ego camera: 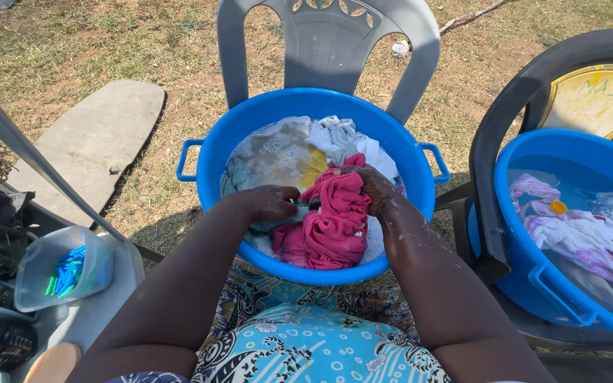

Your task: The person washes laundry by hand, rubbing bar soap onto garments and scrubbing them in a basin of soapy water.

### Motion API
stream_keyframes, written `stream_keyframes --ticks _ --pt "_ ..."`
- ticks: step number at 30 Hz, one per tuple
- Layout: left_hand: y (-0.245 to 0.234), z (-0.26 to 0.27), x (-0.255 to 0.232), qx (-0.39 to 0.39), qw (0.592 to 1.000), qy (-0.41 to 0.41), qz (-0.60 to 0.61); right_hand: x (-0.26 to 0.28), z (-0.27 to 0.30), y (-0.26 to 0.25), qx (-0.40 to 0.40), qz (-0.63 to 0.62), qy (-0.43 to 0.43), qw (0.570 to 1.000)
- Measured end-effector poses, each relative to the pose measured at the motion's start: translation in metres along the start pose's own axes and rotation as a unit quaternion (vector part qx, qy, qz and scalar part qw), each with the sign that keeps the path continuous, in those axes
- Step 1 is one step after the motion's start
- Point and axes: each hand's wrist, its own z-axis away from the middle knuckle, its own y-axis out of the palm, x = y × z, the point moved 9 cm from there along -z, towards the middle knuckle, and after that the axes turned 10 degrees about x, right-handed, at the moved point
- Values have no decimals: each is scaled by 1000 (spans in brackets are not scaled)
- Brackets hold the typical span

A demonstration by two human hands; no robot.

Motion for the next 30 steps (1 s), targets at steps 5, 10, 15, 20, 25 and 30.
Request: stream_keyframes --ticks 5,10,15,20,25,30 --pt "10 -14 -13 -57 994 74 53 13 9 23 -42 -92 -40 994" --pt "-49 12 -17 -292 948 83 96 24 7 -1 -99 -63 -108 987" --pt "-145 86 -50 -494 831 142 212 33 -2 9 -68 709 -78 697" --pt "-171 122 -119 -576 793 196 29 -1 -12 -16 -157 397 23 904" --pt "-134 23 -103 -567 794 197 90 -17 -25 56 63 665 -139 731" --pt "-85 -52 -76 -441 823 210 288 28 0 36 -7 262 -234 936"
